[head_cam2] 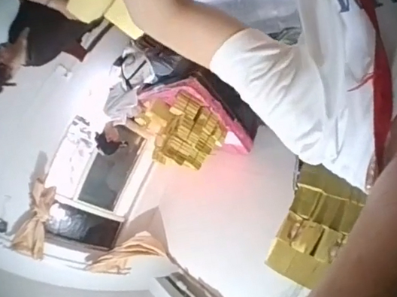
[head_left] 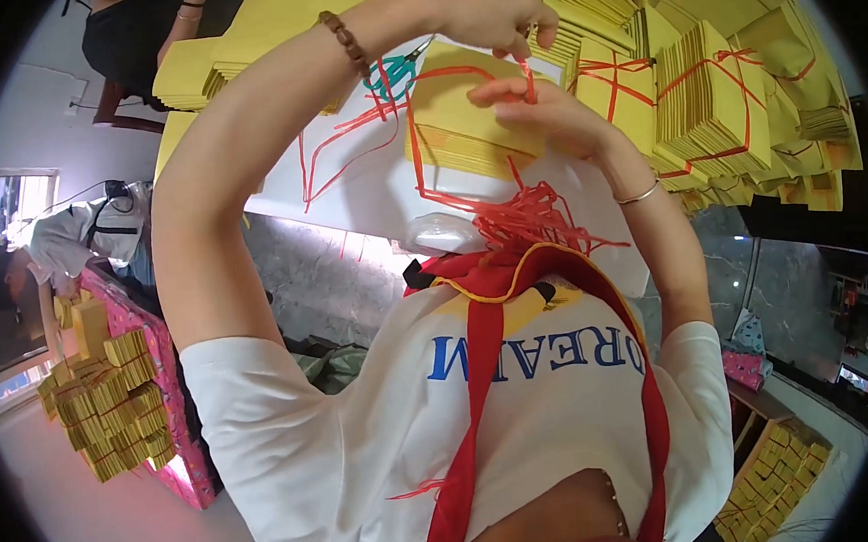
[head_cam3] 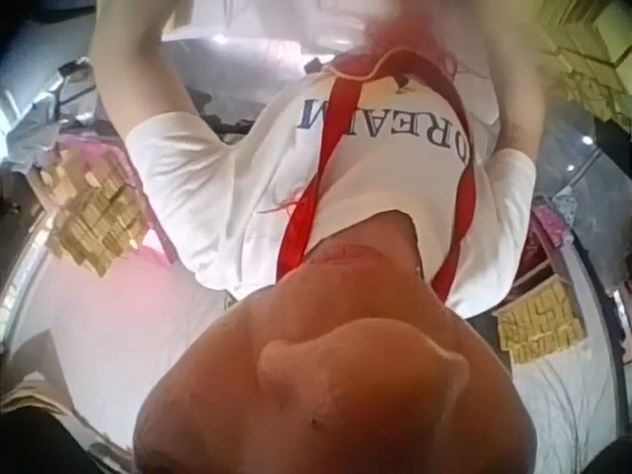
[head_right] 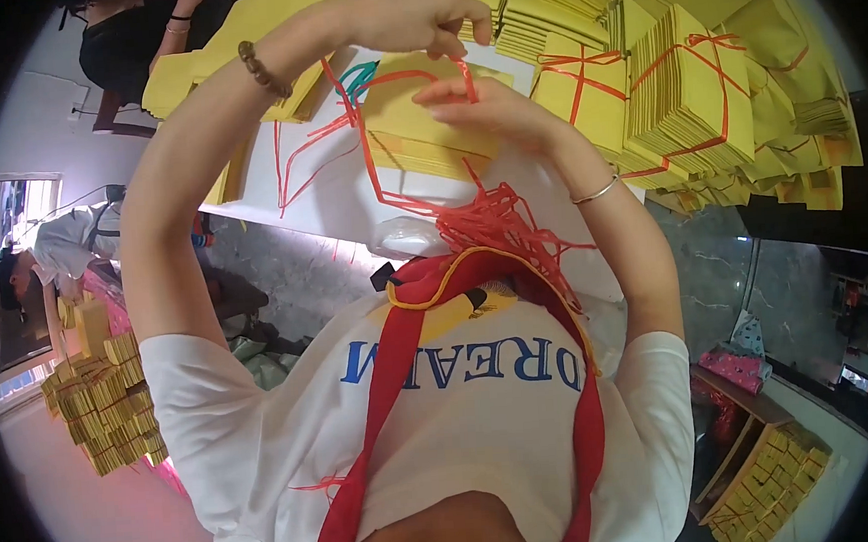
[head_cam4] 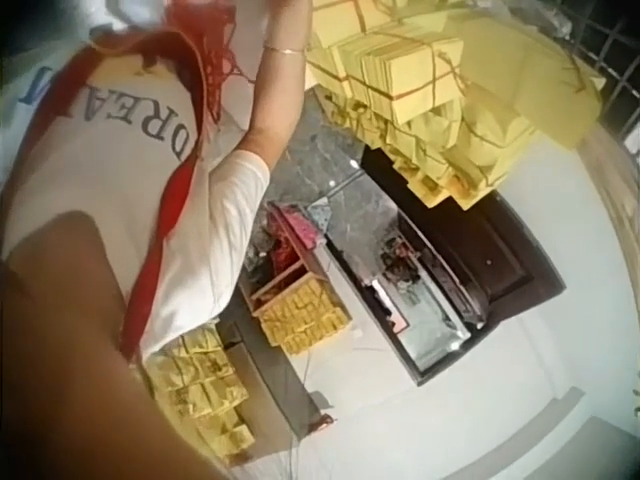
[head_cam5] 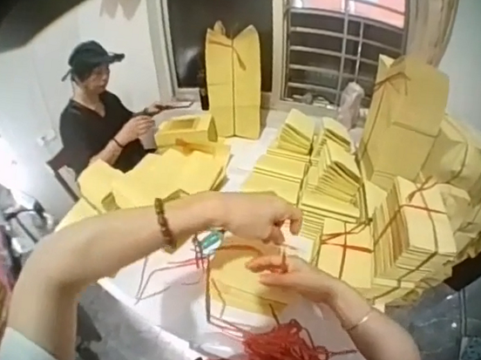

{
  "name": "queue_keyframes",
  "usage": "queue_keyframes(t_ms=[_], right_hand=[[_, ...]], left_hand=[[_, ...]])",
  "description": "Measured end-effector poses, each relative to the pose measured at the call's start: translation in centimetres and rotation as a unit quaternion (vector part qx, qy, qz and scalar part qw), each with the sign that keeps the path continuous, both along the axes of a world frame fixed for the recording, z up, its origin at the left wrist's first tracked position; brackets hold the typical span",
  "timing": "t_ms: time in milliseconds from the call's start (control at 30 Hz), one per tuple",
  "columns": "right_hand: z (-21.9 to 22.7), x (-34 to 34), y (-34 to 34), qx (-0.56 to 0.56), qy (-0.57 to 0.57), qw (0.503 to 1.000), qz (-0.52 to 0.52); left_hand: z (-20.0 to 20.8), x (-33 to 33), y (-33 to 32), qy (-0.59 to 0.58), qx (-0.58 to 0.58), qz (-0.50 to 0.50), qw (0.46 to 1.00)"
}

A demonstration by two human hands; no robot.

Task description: Bundling stacks of yellow paper using red ribbon and scissors.

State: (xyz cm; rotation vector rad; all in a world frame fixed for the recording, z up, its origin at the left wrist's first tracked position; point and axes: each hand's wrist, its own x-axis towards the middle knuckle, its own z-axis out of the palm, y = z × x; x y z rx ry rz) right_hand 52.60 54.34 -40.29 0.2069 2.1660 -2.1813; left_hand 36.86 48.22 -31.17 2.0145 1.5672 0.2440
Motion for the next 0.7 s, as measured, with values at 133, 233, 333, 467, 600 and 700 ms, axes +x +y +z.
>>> queue_keyframes(t_ms=[133, 233, 333, 467, 600, 700], right_hand=[[-1.3, 0.1, 1.7, -0.035, -0.035, 0.998, -0.032], [-1.1, -0.4, 1.1, -0.082, -0.029, 0.996, -0.004], [-1.0, -0.1, 1.4, -0.105, -0.031, 0.994, 0.001], [-0.7, -0.3, 1.0, -0.100, -0.042, 0.994, 0.003], [-1.4, -0.1, 2.1, -0.133, -0.001, 0.991, 0.017], [-1.2, -0.1, 1.2, -0.175, 0.003, 0.985, 0.007]], left_hand=[[4.4, -0.4, 0.6, 0.094, -0.050, -0.044, 0.993], [6.8, -4.0, 0.6, 0.343, 0.067, 0.031, 0.936], [11.4, -2.9, 1.6, 0.489, 0.146, 0.056, 0.858], [9.3, -3.3, 1.7, 0.340, 0.284, 0.115, 0.889], [1.4, -1.4, 1.3, 0.032, 0.285, 0.149, 0.947], [-4.8, 2.0, -4.4, -0.093, 0.163, 0.202, 0.961]])
